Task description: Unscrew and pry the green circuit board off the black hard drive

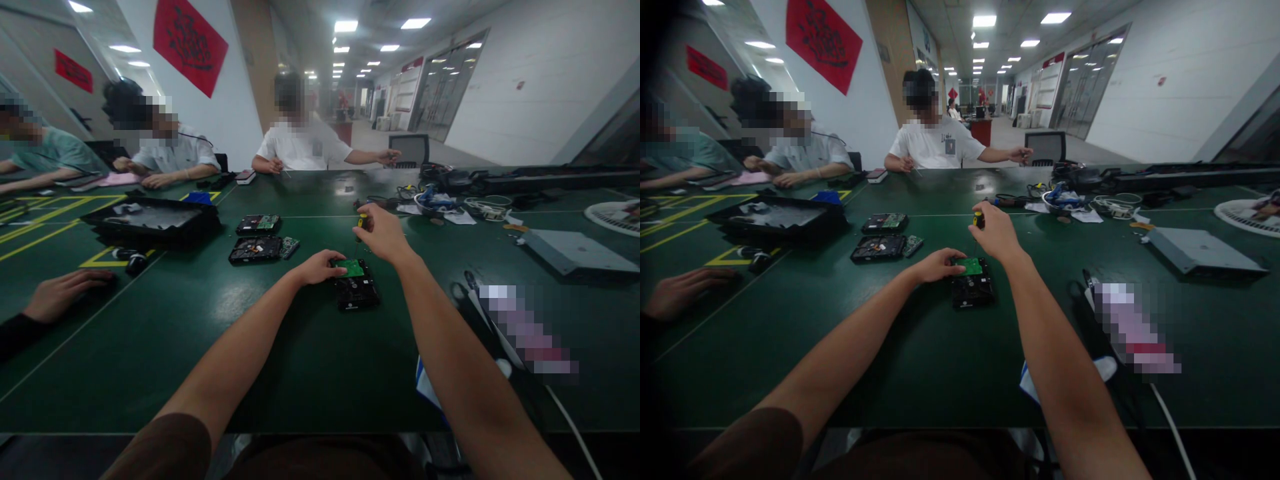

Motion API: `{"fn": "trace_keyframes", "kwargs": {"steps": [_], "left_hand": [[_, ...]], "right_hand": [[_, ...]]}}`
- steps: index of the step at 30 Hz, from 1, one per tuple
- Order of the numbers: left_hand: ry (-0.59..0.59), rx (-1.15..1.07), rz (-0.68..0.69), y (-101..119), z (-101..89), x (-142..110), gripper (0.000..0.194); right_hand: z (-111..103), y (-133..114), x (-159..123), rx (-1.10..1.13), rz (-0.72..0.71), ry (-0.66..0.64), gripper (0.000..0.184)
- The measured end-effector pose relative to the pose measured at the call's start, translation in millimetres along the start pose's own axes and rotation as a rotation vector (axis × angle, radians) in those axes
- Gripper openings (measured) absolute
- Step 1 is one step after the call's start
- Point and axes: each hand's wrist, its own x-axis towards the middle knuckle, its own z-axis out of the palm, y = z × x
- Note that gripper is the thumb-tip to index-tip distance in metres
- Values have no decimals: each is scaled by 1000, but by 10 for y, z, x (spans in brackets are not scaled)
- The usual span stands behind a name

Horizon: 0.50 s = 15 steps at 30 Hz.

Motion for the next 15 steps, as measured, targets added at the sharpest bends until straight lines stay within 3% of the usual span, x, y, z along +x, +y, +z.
{"fn": "trace_keyframes", "kwargs": {"steps": [8,15], "left_hand": [[24,11,-9,-67,17,20,62],[23,-20,5,-80,18,7,63]], "right_hand": [[-83,-200,65,159,-47,112,37],[-274,-397,124,180,-120,327,44]]}}
